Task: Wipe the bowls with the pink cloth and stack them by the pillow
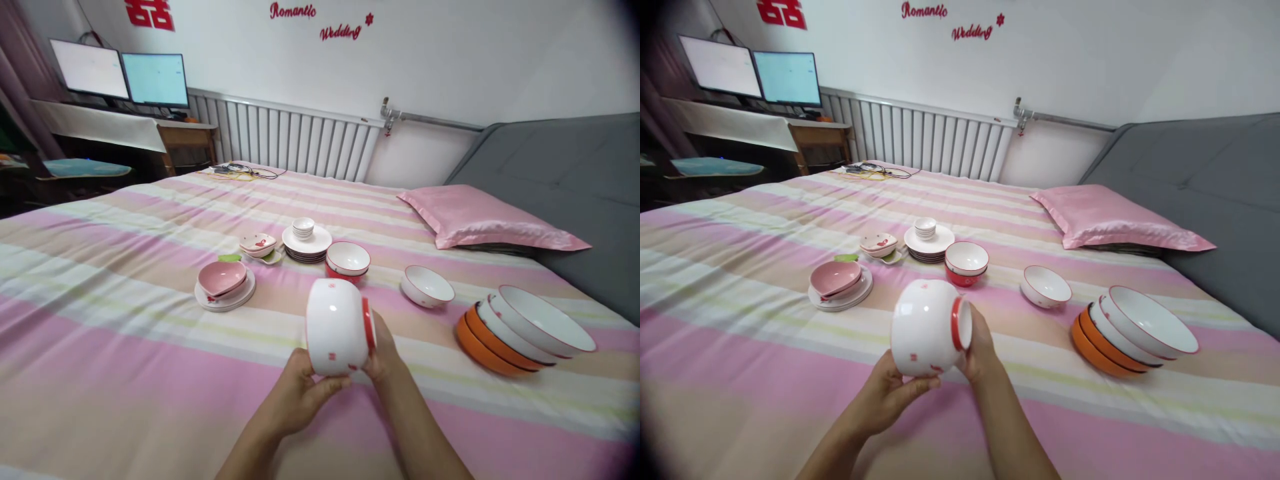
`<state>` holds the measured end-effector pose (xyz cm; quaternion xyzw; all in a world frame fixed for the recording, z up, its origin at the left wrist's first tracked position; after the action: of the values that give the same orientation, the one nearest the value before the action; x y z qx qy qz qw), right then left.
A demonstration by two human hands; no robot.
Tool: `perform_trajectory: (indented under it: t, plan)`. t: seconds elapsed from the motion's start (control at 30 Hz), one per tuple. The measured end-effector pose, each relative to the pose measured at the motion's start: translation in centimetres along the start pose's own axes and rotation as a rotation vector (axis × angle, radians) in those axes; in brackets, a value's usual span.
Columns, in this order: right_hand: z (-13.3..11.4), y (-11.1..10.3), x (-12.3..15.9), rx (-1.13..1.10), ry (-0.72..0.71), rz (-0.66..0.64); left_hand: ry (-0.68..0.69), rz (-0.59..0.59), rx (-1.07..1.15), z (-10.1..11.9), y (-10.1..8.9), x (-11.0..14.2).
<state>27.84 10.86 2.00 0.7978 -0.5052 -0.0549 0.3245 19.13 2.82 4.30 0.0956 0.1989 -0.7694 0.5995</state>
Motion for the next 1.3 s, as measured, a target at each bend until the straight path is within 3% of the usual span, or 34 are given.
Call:
perform_trajectory:
  t: [0.1,0.2,0.3,0.43,0.57,0.8,0.93,1.03,1.17,1.3]
  plan:
    - [2.4,2.1,0.1,-0.143,0.161,-0.031,-0.017,0.177,0.052,-0.9,-1.3,-0.1]
    - [4.2,3.4,0.8,-0.435,0.337,0.004,-0.042,0.247,-0.051,-1.4,-2.5,-0.2]
    - [4.3,4.1,1.5,-0.564,0.361,0.018,-0.069,0.232,-0.237,-1.7,-3.3,-0.1]
    - [4.2,4.5,1.7,-0.527,0.389,-0.062,-0.121,0.179,-0.377,-2.3,-3.7,0.2]
    - [4.6,3.6,1.6,-0.474,0.387,0.005,-0.116,0.106,-0.542,-2.2,-3.7,0.1]
    - [1.8,0.5,0.4,-0.001,0.049,0.183,0.053,0.233,-0.894,-2.3,-5.4,0.2]
    - [0.4,-0.7,0.4,0.106,-0.006,0.165,0.073,0.234,-1.066,-2.6,-5.7,0.2]
    - [-0.1,-0.1,0.9,0.372,-0.046,0.114,0.102,0.206,-1.129,-2.8,-5.3,0.2]
    - [-1.3,1.5,2.2,1.024,-0.261,0.297,0.136,0.151,-1.175,-3.2,-4.5,0.3]
    - [-1.5,2.7,3.1,1.296,-0.309,0.388,0.146,0.056,-1.184,-3.7,-3.9,0.3]
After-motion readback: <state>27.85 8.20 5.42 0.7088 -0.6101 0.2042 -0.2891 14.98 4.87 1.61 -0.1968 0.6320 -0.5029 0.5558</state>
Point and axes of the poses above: each hand's wrist, its own x-axis away from the middle knuckle, its own y-axis out of the palm, z = x × y, the point moved 6 cm from there along -x, towards the middle knuckle, and after that the axes turned 6 degrees about y, right-handed, at the moved point
